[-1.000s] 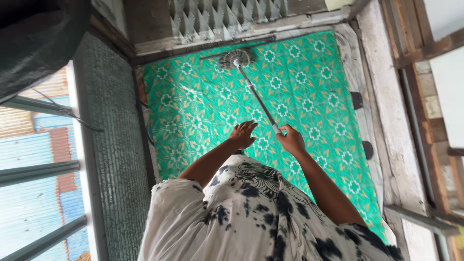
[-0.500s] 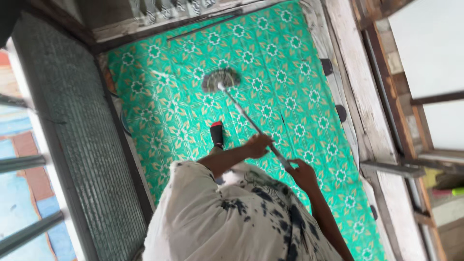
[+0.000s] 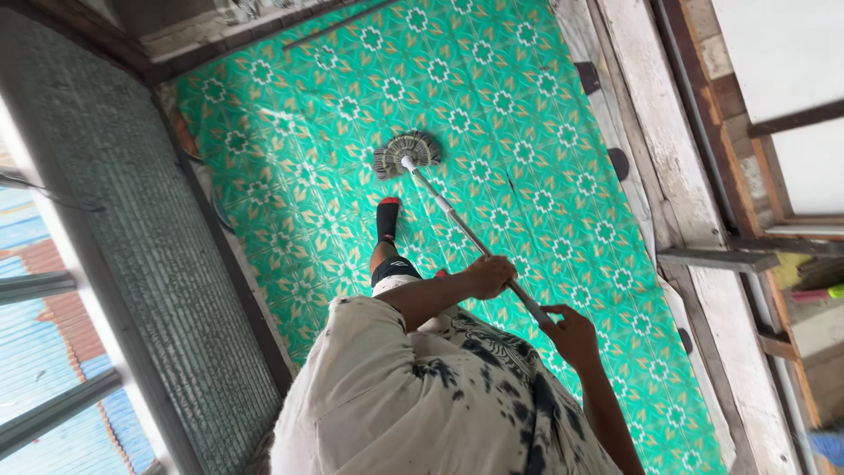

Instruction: The person mops the patterned floor using a mop, moving the tool back and forth across the green tiles.

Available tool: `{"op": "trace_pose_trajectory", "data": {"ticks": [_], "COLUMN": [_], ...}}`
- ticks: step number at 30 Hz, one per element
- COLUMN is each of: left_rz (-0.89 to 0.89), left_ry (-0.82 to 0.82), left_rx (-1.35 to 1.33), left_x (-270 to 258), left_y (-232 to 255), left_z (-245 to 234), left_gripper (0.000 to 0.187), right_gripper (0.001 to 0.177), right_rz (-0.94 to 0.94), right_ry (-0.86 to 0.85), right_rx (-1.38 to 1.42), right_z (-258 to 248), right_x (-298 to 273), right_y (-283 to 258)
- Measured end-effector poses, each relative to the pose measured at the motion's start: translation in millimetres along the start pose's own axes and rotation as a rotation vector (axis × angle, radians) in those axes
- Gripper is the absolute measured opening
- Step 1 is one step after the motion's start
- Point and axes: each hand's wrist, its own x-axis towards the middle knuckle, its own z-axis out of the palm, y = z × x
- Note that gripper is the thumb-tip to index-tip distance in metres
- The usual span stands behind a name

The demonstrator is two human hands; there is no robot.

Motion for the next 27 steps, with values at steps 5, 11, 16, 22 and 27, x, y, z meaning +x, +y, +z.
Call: {"op": "trace_pose_trajectory", "data": {"ticks": [5,11,16,22,27], "left_rz": [-0.134,-0.225,-0.247,-0.537,-0.532], "left_ry": [0.092,0.235,0.495,0.617,0.527], "left_rx": [0.107,0.028,0.008,-0.018,-0.038], "left_x": [-3.5,-43.9,-89.9,-144.1,-144.4], "left_y": [-50.3,-132.8,-210.4,-251.0,-241.0], "left_z": [-50.7,-122.9,-174.6,-209.7,-199.1], "left_gripper": [0.056,0.081,0.080,0.078,0.076], "right_gripper": [0.039,0.042,0.044,0.044,0.046], "right_rz": [-0.102,-0.291,-0.480,-0.422,-0.386], "right_ry": [0.010,0.055,0.106,0.013,-0.014], "right_rx": [-0.097,-0.127,-0.157,-0.267,-0.254], "right_z": [18.4,49.3,73.7,90.5,90.5], "right_x": [53.3,154.0,253.8,320.4,315.5], "right_y": [-64.5,-148.7,-230.0,-323.1,-311.7]}}
